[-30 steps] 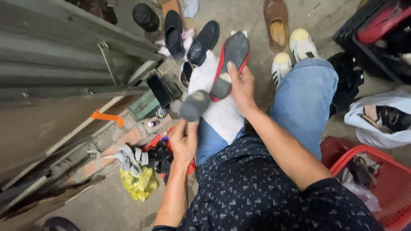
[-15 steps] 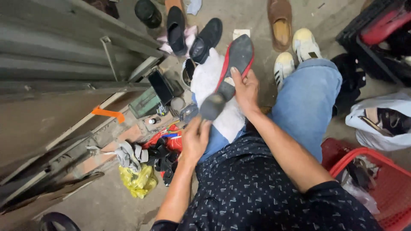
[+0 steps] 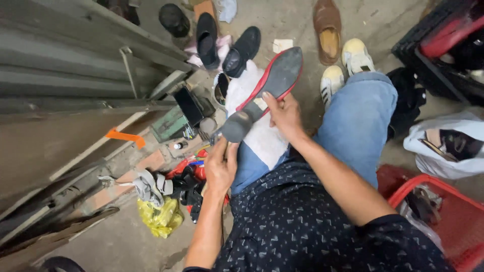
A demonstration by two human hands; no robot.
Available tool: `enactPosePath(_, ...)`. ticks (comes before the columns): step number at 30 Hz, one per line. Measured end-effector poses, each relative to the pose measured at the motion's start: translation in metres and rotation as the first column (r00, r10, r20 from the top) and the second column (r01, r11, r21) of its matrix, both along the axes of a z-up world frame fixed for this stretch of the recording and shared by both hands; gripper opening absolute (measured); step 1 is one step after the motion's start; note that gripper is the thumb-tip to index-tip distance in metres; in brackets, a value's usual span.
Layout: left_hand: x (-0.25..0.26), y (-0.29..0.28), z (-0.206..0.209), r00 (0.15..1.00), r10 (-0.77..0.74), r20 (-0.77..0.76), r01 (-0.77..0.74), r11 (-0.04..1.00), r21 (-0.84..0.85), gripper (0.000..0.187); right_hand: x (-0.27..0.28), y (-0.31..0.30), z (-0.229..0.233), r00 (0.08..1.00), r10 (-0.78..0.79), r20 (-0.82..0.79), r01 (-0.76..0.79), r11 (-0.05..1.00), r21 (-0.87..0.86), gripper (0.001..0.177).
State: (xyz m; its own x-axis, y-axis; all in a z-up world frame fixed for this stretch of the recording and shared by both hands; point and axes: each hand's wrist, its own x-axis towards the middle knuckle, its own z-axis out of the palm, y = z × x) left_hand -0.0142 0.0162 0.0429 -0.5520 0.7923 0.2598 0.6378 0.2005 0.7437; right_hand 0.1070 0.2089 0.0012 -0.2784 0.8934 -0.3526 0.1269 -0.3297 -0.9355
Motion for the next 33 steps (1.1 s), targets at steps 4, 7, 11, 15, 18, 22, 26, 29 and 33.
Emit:
enactPosePath(4,0.010,0.009,0.022,0.999,-0.028,0.043,0.028,1.000,-0.014,0.031,0.057,0.017,0.017,0.837,0.226,0.499,-0.278,0.960,0.030,0.039)
enactPosePath(7,0.009,0.007,0.015,0.993,-0.041,0.115,0.043,0.999,-0.019,0.035,0.079,0.036,0.034,0.826,-0.024,0.563,-0.329,0.791,0.516,0.039)
enactPosePath(11,0.013,0.017,0.036,0.990,-0.072,0.119,0.077,0.996,-0.035,0.037,0.067,0.065,0.073,0.808,0.016,0.589,-0.569,0.281,0.773,0.051)
enactPosePath(15,0.008,0.017,0.035,0.993,-0.057,0.099,0.062,0.997,-0.052,0.038,0.053,0.080,0.060,0.630,0.209,0.748,-0.776,0.191,0.601,0.067)
enactPosePath(18,0.004,0.015,0.035,0.996,-0.017,0.087,0.020,0.999,-0.038,0.036,0.050,0.075,0.065,0.618,0.285,0.733,-0.786,0.192,0.588,0.058)
enactPosePath(22,-0.007,0.013,0.033,0.990,0.011,0.142,-0.010,1.000,-0.006,0.032,0.051,0.065,0.062,0.538,0.400,0.742,-0.841,0.314,0.441,0.060)
enactPosePath(26,-0.029,-0.002,-0.019,0.985,0.037,0.171,-0.027,0.998,-0.060,0.029,0.052,0.046,0.063,0.473,0.533,0.702,-0.852,0.479,0.211,0.059)
enactPosePath(29,-0.029,0.018,0.015,0.971,0.086,0.224,-0.068,0.994,-0.084,0.026,0.051,0.037,0.056,0.514,0.531,0.674,-0.811,0.556,0.181,0.055)
enactPosePath(33,-0.027,0.032,0.043,0.948,0.116,0.295,-0.146,0.986,0.081,0.017,0.044,0.029,0.071,0.597,0.534,0.598,-0.723,0.681,0.114,0.039)
